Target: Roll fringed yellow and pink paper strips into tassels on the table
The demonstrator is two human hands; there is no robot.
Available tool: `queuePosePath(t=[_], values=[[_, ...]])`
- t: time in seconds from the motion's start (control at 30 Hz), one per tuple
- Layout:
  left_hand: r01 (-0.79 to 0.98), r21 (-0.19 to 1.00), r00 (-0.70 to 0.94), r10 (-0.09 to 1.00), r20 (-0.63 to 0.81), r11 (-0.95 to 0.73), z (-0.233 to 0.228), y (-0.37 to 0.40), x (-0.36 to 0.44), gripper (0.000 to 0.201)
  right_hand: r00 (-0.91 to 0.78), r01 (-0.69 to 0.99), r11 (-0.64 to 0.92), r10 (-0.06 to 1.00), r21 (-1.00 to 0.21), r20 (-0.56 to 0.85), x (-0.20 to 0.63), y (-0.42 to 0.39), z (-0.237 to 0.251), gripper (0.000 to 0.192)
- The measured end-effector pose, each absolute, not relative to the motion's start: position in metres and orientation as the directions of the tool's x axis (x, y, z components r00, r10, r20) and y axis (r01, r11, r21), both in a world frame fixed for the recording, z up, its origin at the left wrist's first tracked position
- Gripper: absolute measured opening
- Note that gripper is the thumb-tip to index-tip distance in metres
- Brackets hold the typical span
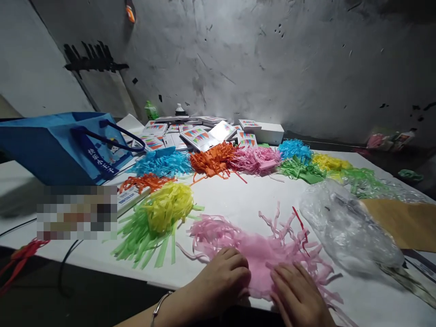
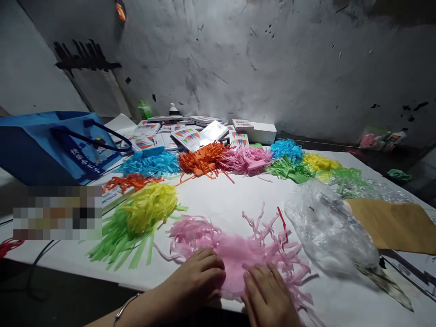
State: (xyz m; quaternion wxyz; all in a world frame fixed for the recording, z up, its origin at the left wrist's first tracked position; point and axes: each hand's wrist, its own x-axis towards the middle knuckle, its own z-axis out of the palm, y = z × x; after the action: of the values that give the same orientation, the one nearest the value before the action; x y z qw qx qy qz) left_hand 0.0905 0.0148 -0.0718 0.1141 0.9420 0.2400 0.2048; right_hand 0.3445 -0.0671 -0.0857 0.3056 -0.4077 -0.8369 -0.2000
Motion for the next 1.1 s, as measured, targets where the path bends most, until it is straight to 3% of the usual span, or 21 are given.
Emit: queuePosePath(t=[0.17, 0.27, 0.57, 0.8, 0.87, 0.97, 1.1], values=[[0.432, 0.340, 0.794, 0.531, 0.295, -0.835, -0.065, 0.009, 0.088, 0.023, -0.380, 0.778, 0.622, 0.580, -0.090, 0.720, 0.322, -0.062, -0.091, 0.024], [0.433, 0.372, 0.798, 0.541, 0.265, -0.821, -0.057, 0.006, 0.088, 0.016, -0.410, 0.816, 0.575, 0.653, -0.064, 0.637, 0.321, -0.064, -0.093, 0.022], [0.547, 0.300, 0.767, 0.612, 0.195, -0.781, -0.056, 0.005, 0.100, 0.010, -0.364, 0.831, 0.552, 0.631, -0.066, 0.685, 0.316, -0.057, -0.089, 0.028], [0.551, 0.336, 0.795, 0.602, 0.066, -0.764, -0.042, 0.014, 0.099, 0.015, -0.219, 0.810, 0.490, 0.763, -0.323, 0.609, 0.319, -0.054, -0.088, 0.022], [0.561, 0.288, 0.795, 0.602, 0.075, -0.776, -0.043, 0.017, 0.099, 0.007, -0.207, 0.845, 0.460, 0.751, -0.272, 0.626, 0.320, -0.054, -0.085, 0.016], [0.519, 0.217, 0.822, 0.552, 0.138, -0.827, -0.048, 0.022, 0.099, 0.007, -0.313, 0.855, 0.509, 0.657, -0.097, 0.686, 0.315, -0.053, -0.077, 0.022], [0.365, 0.178, 0.897, 0.396, 0.198, -0.914, -0.051, 0.025, 0.097, 0.005, -0.376, 0.792, 0.602, 0.614, -0.103, 0.693, 0.313, -0.048, -0.075, 0.031]])
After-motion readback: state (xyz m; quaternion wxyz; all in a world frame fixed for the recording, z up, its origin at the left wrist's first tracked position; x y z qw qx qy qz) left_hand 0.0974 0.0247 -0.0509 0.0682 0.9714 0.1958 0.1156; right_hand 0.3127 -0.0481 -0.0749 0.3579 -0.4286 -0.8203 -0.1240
